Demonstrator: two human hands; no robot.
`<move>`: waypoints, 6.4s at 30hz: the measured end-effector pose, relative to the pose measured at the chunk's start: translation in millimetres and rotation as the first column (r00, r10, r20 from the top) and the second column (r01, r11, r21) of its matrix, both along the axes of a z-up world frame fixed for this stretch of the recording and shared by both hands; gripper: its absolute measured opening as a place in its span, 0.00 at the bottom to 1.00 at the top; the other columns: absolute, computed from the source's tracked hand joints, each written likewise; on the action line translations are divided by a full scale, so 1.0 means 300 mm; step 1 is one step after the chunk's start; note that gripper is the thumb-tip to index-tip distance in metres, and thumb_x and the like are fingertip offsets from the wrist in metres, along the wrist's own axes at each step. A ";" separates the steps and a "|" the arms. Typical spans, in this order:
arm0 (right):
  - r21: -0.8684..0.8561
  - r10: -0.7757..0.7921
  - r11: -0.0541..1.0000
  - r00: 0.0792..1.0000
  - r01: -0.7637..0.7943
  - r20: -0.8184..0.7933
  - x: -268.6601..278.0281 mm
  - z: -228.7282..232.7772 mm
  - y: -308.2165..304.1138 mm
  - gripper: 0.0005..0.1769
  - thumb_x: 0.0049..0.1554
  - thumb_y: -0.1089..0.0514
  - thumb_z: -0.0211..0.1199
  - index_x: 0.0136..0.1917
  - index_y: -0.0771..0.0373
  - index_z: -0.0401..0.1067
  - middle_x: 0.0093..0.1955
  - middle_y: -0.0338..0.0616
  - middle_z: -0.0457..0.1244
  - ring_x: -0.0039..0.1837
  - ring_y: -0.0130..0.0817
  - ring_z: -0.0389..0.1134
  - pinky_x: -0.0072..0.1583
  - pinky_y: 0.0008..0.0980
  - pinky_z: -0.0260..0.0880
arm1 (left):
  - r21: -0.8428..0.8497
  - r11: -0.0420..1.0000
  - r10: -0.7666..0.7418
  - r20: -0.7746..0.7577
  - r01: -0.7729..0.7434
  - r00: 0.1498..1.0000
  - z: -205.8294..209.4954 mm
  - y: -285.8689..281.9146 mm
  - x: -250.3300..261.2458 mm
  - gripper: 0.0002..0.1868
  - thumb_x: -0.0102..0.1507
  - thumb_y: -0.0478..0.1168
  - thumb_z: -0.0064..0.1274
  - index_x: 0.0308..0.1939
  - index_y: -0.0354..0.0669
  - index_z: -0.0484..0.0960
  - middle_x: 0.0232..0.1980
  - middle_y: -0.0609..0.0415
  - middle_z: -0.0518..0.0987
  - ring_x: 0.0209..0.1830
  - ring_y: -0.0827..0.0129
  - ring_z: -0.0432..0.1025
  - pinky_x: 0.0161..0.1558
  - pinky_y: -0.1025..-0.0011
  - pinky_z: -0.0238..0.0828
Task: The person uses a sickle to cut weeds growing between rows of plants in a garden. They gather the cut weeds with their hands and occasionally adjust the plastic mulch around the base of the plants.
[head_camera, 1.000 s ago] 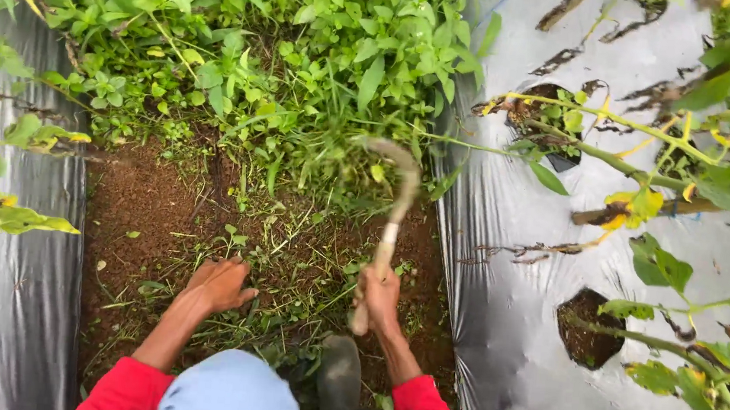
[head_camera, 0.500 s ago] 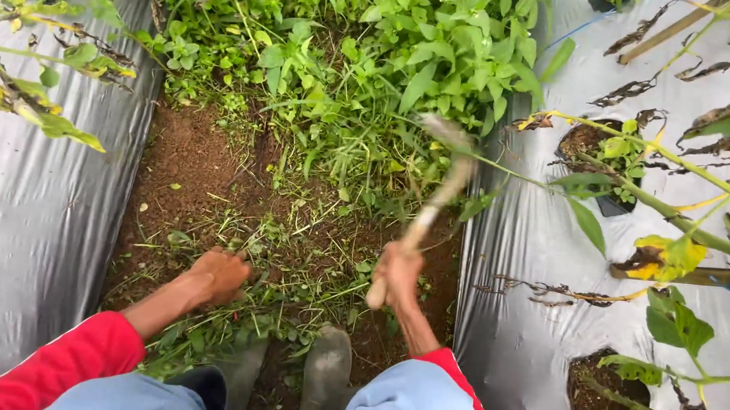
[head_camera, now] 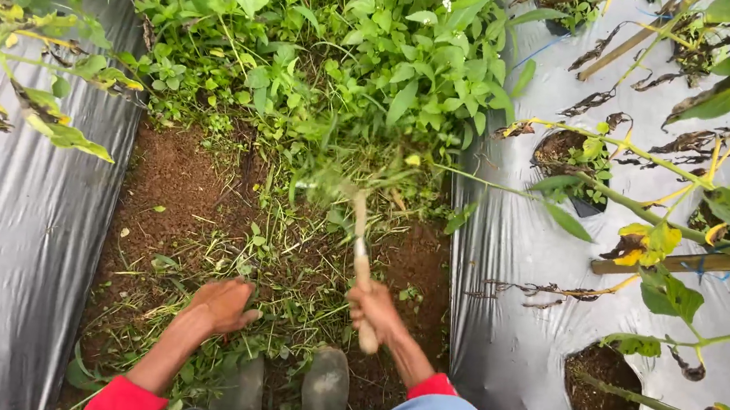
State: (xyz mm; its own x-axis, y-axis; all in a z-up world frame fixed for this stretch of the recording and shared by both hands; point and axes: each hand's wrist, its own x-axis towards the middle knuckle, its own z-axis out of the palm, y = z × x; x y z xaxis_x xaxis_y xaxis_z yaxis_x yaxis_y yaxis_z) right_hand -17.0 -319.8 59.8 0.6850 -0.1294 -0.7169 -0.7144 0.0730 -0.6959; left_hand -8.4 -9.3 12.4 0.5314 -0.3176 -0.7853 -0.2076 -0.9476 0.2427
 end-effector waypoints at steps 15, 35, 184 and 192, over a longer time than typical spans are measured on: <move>0.009 0.083 0.997 0.987 -0.083 -0.140 -0.084 -0.051 0.061 0.11 0.60 0.68 0.57 0.57 0.67 0.64 0.36 0.44 0.61 0.29 0.31 0.60 0.31 0.30 0.67 | -0.005 0.998 -0.057 0.017 0.057 0.998 -0.031 -0.005 0.015 0.23 0.71 0.64 0.44 0.34 0.53 0.68 0.29 0.66 0.63 0.27 0.74 0.61 0.42 0.71 0.76; -0.046 -0.028 0.998 0.993 0.034 0.118 -0.001 0.029 0.097 0.04 0.58 0.71 0.50 0.48 0.68 0.61 0.30 0.39 0.58 0.25 0.24 0.56 0.27 0.20 0.63 | -0.009 1.000 -0.005 0.015 0.005 1.000 0.097 -0.083 0.043 0.32 0.69 0.56 0.47 0.70 0.40 0.69 0.72 0.35 0.69 0.73 0.49 0.66 0.74 0.45 0.56; -0.007 -0.410 0.893 0.819 0.450 0.401 0.353 -0.019 0.013 0.05 0.55 0.68 0.55 0.45 0.63 0.62 0.28 0.36 0.56 0.25 0.24 0.57 0.25 0.26 0.64 | -0.288 0.954 0.162 0.265 -0.082 0.951 0.114 -0.067 0.088 0.30 0.68 0.50 0.49 0.74 0.50 0.65 0.79 0.43 0.60 0.78 0.51 0.58 0.77 0.47 0.51; -0.166 -0.244 0.939 0.923 0.302 0.298 0.218 -0.025 0.014 0.07 0.55 0.70 0.53 0.49 0.70 0.63 0.27 0.39 0.58 0.24 0.26 0.60 0.26 0.25 0.66 | -0.348 0.932 0.247 0.405 -0.102 0.880 0.039 -0.003 0.068 0.25 0.67 0.50 0.48 0.68 0.54 0.73 0.76 0.49 0.65 0.74 0.55 0.65 0.72 0.50 0.62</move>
